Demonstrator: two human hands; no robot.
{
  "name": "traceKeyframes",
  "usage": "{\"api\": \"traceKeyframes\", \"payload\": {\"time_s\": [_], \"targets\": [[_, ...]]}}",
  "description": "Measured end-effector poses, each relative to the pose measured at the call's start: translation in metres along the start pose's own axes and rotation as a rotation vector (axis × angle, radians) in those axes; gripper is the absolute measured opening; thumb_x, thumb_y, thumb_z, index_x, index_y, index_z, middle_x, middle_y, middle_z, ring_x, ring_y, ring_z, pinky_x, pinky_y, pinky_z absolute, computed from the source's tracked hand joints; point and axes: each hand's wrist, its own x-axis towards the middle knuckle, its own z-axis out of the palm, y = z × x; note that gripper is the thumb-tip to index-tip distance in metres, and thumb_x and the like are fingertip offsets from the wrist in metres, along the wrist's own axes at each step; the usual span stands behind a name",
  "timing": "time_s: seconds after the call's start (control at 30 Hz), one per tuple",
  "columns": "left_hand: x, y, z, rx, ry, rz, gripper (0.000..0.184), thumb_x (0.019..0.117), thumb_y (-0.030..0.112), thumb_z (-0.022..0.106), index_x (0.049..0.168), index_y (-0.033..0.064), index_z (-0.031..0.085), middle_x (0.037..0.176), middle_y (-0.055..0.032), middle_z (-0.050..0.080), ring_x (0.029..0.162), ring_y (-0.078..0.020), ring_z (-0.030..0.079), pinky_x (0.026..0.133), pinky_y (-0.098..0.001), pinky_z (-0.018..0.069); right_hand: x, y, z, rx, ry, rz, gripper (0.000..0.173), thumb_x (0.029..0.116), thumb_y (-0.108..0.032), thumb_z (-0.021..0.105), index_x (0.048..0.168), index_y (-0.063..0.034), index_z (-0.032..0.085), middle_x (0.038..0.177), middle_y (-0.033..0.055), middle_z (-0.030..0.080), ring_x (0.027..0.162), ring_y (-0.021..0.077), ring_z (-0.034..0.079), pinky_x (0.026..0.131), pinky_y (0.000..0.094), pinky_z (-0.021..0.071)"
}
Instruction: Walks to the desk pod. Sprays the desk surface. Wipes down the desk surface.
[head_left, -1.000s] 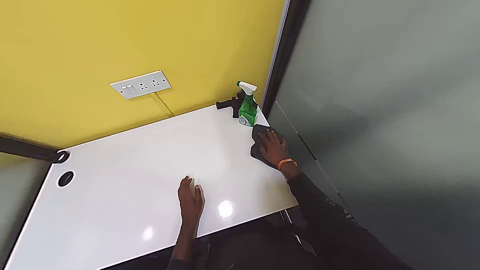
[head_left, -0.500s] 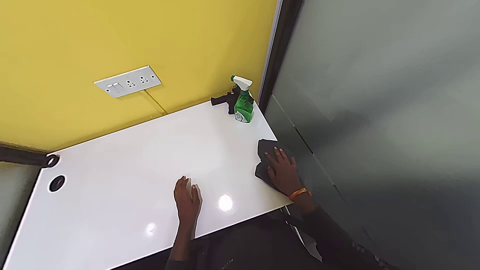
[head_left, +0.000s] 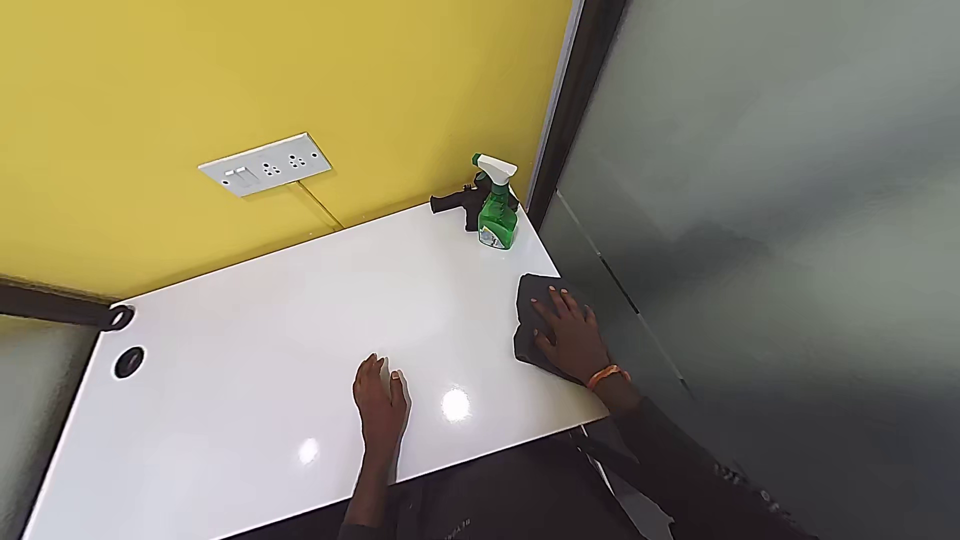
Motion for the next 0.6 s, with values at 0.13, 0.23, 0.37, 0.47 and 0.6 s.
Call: {"api": "traceKeyframes", "payload": {"time_s": [0.13, 0.23, 0.37, 0.47, 0.6], "targets": [[0.0, 0.0, -0.001, 0.003, 0.0, 0.004, 0.048, 0.1026, 0.035, 0.044, 0.132, 0.001, 0.062, 0.147, -0.0196, 0.054, 0.143, -0.0362, 0.045, 0.12, -0.0558, 0.0318, 0.032, -0.001, -0.001, 0.003, 0.015, -0.004, 0.06, 0.1004, -0.054, 0.037, 0.157, -0.0357, 0.043, 0.171, 0.0067, 0.025, 0.158, 0.0353, 0.02, 0.119, 0.0707, 0.0194], [-0.002, 0.0, -0.001, 0.005, 0.003, 0.0, 0.048, 0.1028, 0.035, 0.044, 0.133, 0.0016, 0.062, 0.148, -0.0194, 0.053, 0.144, -0.0361, 0.044, 0.12, -0.0556, 0.0316, 0.045, -0.004, -0.001, 0.026, 0.039, -0.005, 0.053, 0.1021, -0.037, 0.038, 0.154, -0.0338, 0.049, 0.169, 0.007, 0.03, 0.158, 0.0342, 0.021, 0.12, 0.0708, 0.0173], [-0.002, -0.002, 0.001, 0.016, 0.011, 0.01, 0.05, 0.1028, 0.036, 0.043, 0.133, 0.0012, 0.061, 0.147, -0.0193, 0.054, 0.143, -0.0366, 0.044, 0.12, -0.0555, 0.0314, 0.051, 0.0, 0.0, 0.084, 0.076, -0.068, 0.051, 0.1001, -0.023, 0.04, 0.148, -0.0253, 0.057, 0.166, 0.0078, 0.037, 0.157, 0.0333, 0.025, 0.122, 0.0694, 0.0143], [-0.002, -0.002, 0.001, 0.022, 0.001, 0.008, 0.05, 0.1027, 0.035, 0.042, 0.133, 0.0014, 0.062, 0.148, -0.0193, 0.054, 0.143, -0.0368, 0.045, 0.12, -0.056, 0.0312, 0.041, 0.004, -0.002, 0.159, 0.055, -0.119, 0.049, 0.0975, -0.016, 0.043, 0.142, -0.0217, 0.062, 0.164, 0.0071, 0.041, 0.156, 0.0306, 0.027, 0.124, 0.0667, 0.0112], [-0.002, -0.003, 0.001, 0.006, 0.005, 0.002, 0.049, 0.1027, 0.035, 0.043, 0.134, 0.0015, 0.062, 0.148, -0.0198, 0.053, 0.144, -0.0357, 0.044, 0.121, -0.0551, 0.031, 0.006, 0.007, 0.007, 0.288, 0.1, -0.244, 0.046, 0.0925, -0.007, 0.047, 0.13, -0.0176, 0.071, 0.158, 0.0071, 0.05, 0.153, 0.0313, 0.034, 0.125, 0.0661, 0.0139]]}}
